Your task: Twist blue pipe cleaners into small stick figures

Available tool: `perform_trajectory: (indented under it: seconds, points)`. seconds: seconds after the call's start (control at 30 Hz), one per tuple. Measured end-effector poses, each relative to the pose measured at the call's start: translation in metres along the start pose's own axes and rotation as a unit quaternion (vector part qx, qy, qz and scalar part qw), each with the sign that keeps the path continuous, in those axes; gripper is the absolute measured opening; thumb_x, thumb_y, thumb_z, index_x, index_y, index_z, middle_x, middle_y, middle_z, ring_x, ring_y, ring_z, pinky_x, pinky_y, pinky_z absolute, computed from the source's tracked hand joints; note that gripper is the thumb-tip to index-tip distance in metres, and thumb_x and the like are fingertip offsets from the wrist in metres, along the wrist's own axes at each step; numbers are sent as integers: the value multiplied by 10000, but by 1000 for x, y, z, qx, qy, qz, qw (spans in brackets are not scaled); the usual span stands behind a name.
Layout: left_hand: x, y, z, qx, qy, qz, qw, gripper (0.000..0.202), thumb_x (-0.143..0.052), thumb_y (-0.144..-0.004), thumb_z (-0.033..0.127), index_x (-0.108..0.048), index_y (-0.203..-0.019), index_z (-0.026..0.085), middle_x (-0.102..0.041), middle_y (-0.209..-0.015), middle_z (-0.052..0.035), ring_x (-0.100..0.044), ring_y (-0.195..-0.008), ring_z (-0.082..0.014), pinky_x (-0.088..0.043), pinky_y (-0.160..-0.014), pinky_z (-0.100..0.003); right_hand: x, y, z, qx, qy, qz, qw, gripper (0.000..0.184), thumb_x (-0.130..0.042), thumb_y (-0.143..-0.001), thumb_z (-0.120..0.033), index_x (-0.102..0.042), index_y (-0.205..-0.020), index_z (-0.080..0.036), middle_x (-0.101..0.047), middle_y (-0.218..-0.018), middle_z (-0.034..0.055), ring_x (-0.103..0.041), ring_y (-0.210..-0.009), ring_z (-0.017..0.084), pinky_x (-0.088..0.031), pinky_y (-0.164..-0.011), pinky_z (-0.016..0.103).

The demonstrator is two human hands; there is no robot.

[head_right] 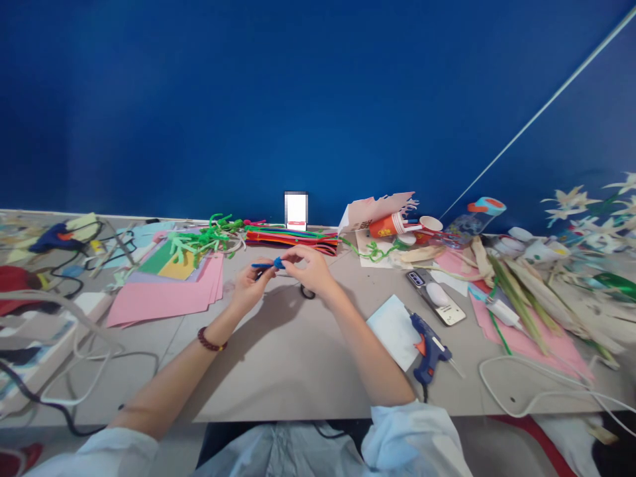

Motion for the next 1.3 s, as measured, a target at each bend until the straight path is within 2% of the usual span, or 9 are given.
perform_trajectory:
  seconds: [0.17,0.3,0.43,0.63,0.77,0.9,1.17,1.3]
  points:
    - [-4,-1,-8,90,97,-9,991,266,-707,-677,399,-635,-778,164,-624,-672,-11,-543,-571,-109,-460,-590,-254,1,0,3,0,-2,-6,1000,74,-599,-725,-213,-647,-777,-191,-657,-766,21,-571,-706,142,-464,-694,290]
    - [-8,0,-14,140,154,-21,978,289,-733,-640,401,-643,-766,158,-595,-566,7,-517,-514,-98,-438,-542,-242,-2,1,7,-32,-20,-9,999,73,-608,-717,-224,-639,-774,-191,-648,-751,13,-568,-681,134,-463,-680,284]
    - [-7,0,-22,173,179,0,968,293,-753,-611,385,-642,-753,154,-613,-578,2,-524,-494,-92,-438,-523,-240,-6,2,12,-78,-57,4,995,128,-608,-746,-285,-653,-825,-196,-656,-764,20,-576,-666,134,-467,-658,283]
    - [-6,0,-28,243,230,26,942,279,-778,-570,344,-639,-703,142,-640,-596,-18,-551,-487,-97,-457,-500,-231,-7,0,15,-34,-10,-4,999,210,-542,-809,-288,-697,-940,-235,-661,-888,42,-585,-781,149,-470,-707,292]
    - [-7,2,-35,295,249,35,922,259,-781,-569,327,-646,-680,136,-675,-649,-55,-580,-506,-112,-463,-474,-221,-10,1,24,-57,-26,-17,998,249,-530,-817,-295,-684,-1006,-247,-653,-965,45,-600,-805,144,-476,-721,289]
    - [-7,3,-37,310,250,42,916,236,-779,-580,312,-653,-670,134,-686,-661,-61,-592,-516,-113,-461,-462,-207,-9,1,31,-96,-97,6,991,235,-552,-804,-325,-674,-986,-241,-671,-990,51,-623,-874,159,-487,-771,303]
    - [-13,5,-32,319,238,18,917,247,-798,-541,288,-621,-620,135,-686,-626,-58,-606,-506,-129,-465,-464,-220,-5,-1,42,-190,-192,10,963,337,-662,-693,-468,-704,-883,-192,-688,-779,31,-593,-656,124,-493,-626,260]
    - [-15,9,-35,339,229,6,912,251,-802,-543,299,-633,-632,136,-697,-641,-65,-626,-533,-144,-474,-489,-229,-11,3,49,-230,-230,-9,946,366,-707,-642,-479,-719,-853,-181,-698,-770,33,-592,-631,118,-486,-613,253]
Point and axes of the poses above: each hand's wrist, its own y-axis away from the middle knuckle, its own x-axis out of the back of the hand, z = x × y, the point moved 6 cm from there along -y, towards the middle knuckle
